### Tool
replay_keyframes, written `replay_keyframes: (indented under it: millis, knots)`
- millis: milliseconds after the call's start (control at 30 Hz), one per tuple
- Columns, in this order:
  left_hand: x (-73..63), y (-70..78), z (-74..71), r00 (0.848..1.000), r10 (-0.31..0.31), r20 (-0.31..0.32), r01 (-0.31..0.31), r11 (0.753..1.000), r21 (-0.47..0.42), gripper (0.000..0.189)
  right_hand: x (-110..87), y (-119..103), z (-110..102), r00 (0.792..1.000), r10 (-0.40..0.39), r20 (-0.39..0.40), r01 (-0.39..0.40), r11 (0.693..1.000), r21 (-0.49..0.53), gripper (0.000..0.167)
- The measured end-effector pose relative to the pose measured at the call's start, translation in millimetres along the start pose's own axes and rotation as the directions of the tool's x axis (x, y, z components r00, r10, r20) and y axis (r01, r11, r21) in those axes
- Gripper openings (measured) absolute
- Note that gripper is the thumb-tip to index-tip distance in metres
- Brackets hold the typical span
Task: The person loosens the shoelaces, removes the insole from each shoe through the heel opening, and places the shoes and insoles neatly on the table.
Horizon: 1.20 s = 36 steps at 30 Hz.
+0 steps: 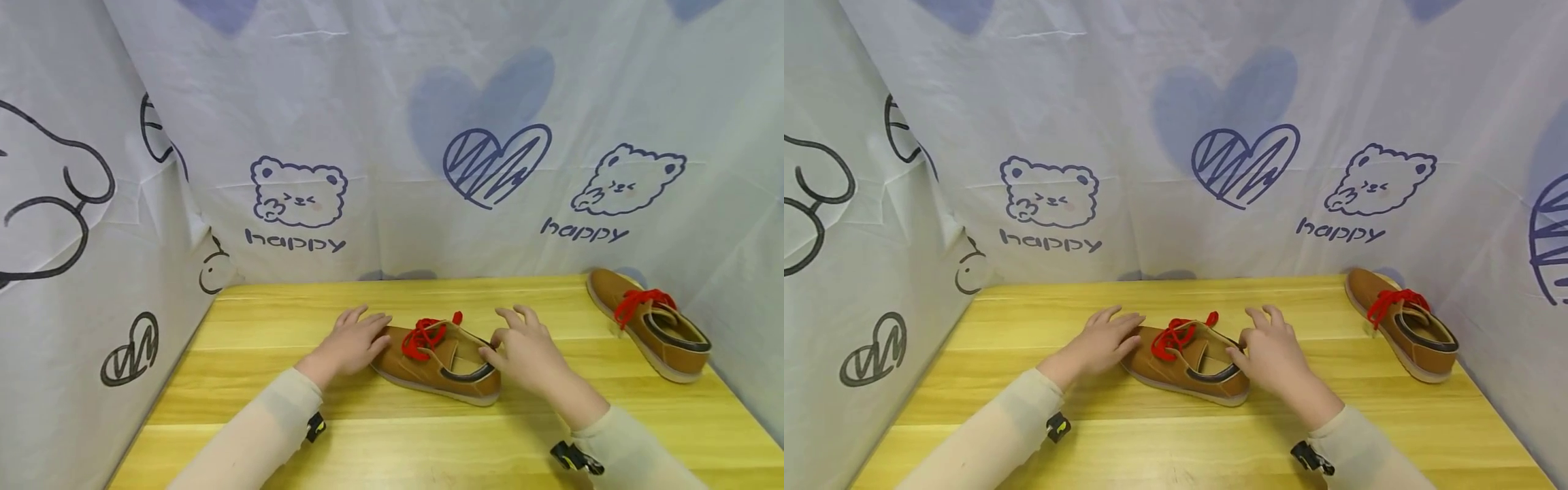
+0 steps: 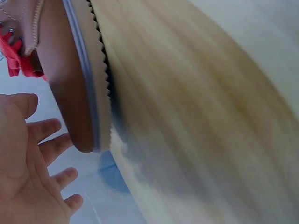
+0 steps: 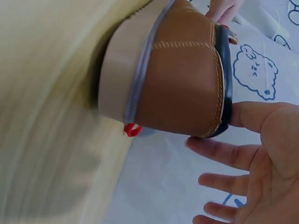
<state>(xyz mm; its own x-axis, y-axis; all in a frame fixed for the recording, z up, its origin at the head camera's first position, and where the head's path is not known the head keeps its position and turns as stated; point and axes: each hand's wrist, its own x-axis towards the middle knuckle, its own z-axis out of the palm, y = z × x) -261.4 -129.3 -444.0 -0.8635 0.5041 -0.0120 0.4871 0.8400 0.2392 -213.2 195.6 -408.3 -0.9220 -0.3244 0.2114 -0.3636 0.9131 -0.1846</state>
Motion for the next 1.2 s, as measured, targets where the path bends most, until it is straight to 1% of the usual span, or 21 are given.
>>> replay_keyframes:
  millis: [67,167,300,467,633,767,900,1067,1200]
  knots:
    - [-0.6,-2.7,2.1,1.0,0.001,0.019,-0.001,1.0,0.012,0.052,-1.5,-1.4,1.3,1.0,0.003,-0.012,-0.003,1.0,-0.001,0.024]
    - [-2.5,-4.9,5.1,1.0,0.003,0.031,-0.004,1.0,0.028,0.051,-1.7,-1.1,3.3,1.0,0.0,-0.024,0.0,1.0,0.009,0.023]
    - [-7.4,-4.9,6.4,1.0,0.004,0.023,-0.005,0.999,0.049,0.052,1.0,3.0,3.9,1.0,-0.02,-0.024,0.021,0.999,0.04,0.022]
    - [-16.1,-3.8,5.0,1.0,-0.008,0.023,0.006,0.997,0.074,0.053,8.0,10.5,7.0,0.999,-0.048,-0.01,0.048,0.993,0.109,0.019]
    - [-26.2,-2.8,5.4,0.999,-0.026,0.029,0.023,0.994,0.108,0.055,15.9,17.1,11.8,0.997,-0.082,-0.001,0.081,0.986,0.144,0.019]
    - [-34.6,-0.9,5.6,0.999,-0.037,0.023,0.035,0.994,0.108,0.056,21.8,19.5,13.4,0.995,-0.096,0.01,0.093,0.985,0.144,0.018]
    - [-40.7,1.6,5.5,0.999,-0.04,0.019,0.038,0.993,0.108,0.057,25.9,19.1,10.6,0.993,-0.117,0.012,0.115,0.985,0.13,0.017]
    - [-43.9,3.7,6.3,0.999,-0.038,0.01,0.037,0.993,0.112,0.059,27.5,17.7,6.7,0.991,-0.132,0.02,0.129,0.985,0.111,0.017]
    - [-45.0,5.0,5.9,0.999,-0.04,-0.006,0.04,0.994,0.106,0.06,28.3,11.2,3.5,0.989,-0.145,-0.005,0.145,0.986,0.088,0.012]
